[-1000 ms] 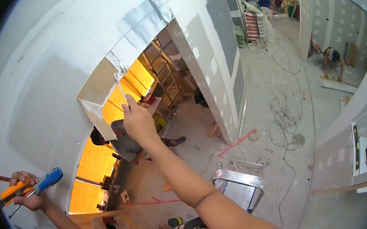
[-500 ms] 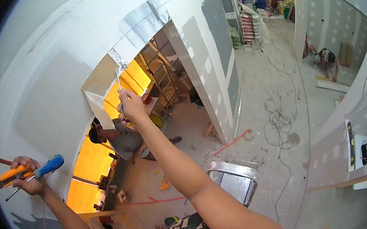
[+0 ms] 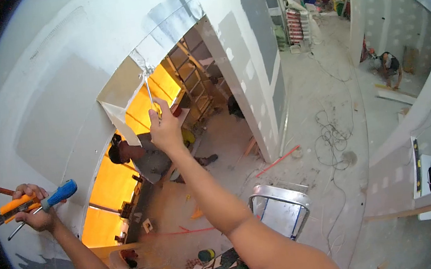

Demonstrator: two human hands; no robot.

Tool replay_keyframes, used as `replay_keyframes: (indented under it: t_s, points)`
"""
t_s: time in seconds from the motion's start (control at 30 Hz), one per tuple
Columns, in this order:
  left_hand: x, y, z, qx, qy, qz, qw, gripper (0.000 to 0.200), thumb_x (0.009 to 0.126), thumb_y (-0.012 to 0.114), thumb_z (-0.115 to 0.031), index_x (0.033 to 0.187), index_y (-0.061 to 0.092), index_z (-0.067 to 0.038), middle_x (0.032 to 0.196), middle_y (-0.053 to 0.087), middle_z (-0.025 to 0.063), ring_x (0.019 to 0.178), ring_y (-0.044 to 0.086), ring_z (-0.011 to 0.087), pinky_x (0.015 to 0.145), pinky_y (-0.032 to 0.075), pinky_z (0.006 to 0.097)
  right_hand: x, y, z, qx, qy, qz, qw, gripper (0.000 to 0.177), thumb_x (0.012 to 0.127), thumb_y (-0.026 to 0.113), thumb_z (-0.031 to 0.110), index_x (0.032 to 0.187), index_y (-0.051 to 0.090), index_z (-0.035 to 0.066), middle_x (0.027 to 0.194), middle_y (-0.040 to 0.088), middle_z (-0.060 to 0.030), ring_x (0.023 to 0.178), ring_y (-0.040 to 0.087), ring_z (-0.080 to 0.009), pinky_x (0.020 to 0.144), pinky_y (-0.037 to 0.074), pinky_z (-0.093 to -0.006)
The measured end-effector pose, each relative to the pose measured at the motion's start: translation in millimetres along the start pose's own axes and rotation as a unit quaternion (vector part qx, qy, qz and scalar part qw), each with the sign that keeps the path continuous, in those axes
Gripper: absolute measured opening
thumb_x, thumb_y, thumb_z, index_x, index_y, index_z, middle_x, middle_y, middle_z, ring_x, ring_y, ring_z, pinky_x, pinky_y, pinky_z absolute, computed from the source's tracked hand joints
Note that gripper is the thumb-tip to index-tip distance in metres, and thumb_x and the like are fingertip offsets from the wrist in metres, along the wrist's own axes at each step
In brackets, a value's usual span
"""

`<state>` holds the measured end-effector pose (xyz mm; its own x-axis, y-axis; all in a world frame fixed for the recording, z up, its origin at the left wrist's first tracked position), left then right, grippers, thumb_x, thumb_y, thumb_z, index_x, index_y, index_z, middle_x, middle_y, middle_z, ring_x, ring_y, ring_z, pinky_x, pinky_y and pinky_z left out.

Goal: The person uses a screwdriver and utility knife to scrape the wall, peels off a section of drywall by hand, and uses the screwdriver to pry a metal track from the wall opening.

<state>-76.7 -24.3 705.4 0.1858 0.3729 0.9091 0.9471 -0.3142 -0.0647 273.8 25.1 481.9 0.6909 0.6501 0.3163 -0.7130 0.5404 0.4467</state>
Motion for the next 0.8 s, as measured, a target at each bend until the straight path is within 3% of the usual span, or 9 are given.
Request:
replay_keyframes:
  t_s: [0.07,0.1,0.2,0.4,0.53,0.73,0.8]
  points:
    - [0.3,-0.1,-0.7,0.003,0.002,0.009,1.0,0.07,0.085,0.052,-0.074,0.113,0.053,-0.01,0.094,0.05,0.0068,0.072,0.05,0.0159,0.062,0.045,0.027,-3.9,-12.4,28.5,-0.123,-0.092,0.001,0.988,0.034,0.099,0.054,0.021,0.129,0.055,0.005,0.094,0.069,-0.0191,0.083,0.068,-0.0281,0.077,0.05,-0.0345]
    - [0.5,0.0,-0.3,-0.003,0.012,0.018,1.0,0.07,0.085,0.052,-0.074,0.113,0.053,-0.01,0.093,0.05,0.0069,0.072,0.05,0.0159,0.061,0.045,0.0268,-1.0,-14.6,31.7,-0.079,-0.071,0.007,0.994,0.033,0.097,0.056,0.02,0.126,0.058,0.006,0.107,0.067,-0.0233,0.099,0.067,-0.0346,0.088,0.049,-0.0385]
    - [0.1,-2.0,1.0,-0.011,0.028,0.007,1.0,0.069,0.085,0.053,-0.074,0.112,0.053,-0.01,0.093,0.05,0.0069,0.071,0.049,0.0159,0.061,0.046,0.0269,10.4,-13.2,28.6,-0.149,-0.111,0.026,0.982,0.033,0.097,0.055,0.02,0.128,0.058,0.008,0.105,0.067,-0.0259,0.098,0.066,-0.0407,0.086,0.05,-0.0421]
    - [0.0,-10.1,1.7,-0.046,0.041,0.018,0.998,0.069,0.084,0.056,-0.072,0.111,0.053,-0.009,0.092,0.048,0.0076,0.07,0.048,0.0156,0.059,0.046,0.0269,11.3,-11.9,38.0,-0.238,-0.088,0.043,0.966,0.032,0.096,0.054,0.019,0.126,0.06,0.01,0.092,0.066,-0.0283,0.088,0.064,-0.047,0.077,0.051,-0.0488]
    - [-2.0,-13.3,-0.4,0.004,0.075,-0.002,0.997,0.071,0.083,0.056,-0.073,0.11,0.053,-0.008,0.092,0.048,0.0081,0.071,0.048,0.0157,0.059,0.045,0.0269,11.0,-14.6,46.6,-0.243,-0.057,0.077,0.965,0.031,0.096,0.053,0.02,0.124,0.06,0.007,0.089,0.067,-0.0256,0.085,0.065,-0.0444,0.075,0.05,-0.0521]
    - [-4.5,-15.0,-5.3,0.003,0.06,0.027,0.998,0.075,0.082,0.057,-0.074,0.112,0.052,-0.005,0.094,0.048,0.0082,0.072,0.047,0.0166,0.061,0.045,0.0284,10.2,-5.8,27.8,-0.291,-0.131,0.042,0.947,0.033,0.096,0.053,0.018,0.126,0.058,0.006,0.082,0.064,-0.0249,0.077,0.063,-0.0454,0.069,0.05,-0.0534]
    - [-4.5,-12.8,-7.1,0.013,0.059,0.03,0.998,0.075,0.081,0.057,-0.074,0.112,0.052,-0.006,0.094,0.049,0.0083,0.073,0.047,0.017,0.06,0.045,0.0285,8.2,-0.2,19.2,-0.312,-0.2,0.007,0.929,0.035,0.098,0.053,0.022,0.131,0.054,0.008,0.074,0.062,-0.0183,0.06,0.063,-0.0366,0.052,0.05,-0.0476]
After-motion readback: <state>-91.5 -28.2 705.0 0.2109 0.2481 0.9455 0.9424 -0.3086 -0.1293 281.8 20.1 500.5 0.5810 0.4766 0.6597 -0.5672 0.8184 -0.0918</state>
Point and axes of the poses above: each hand's wrist, its own x-axis towards the middle knuckle, its own y-axis out of the palm, z = x × y, the point moved 2 cm from there along x, towards the middle knuckle
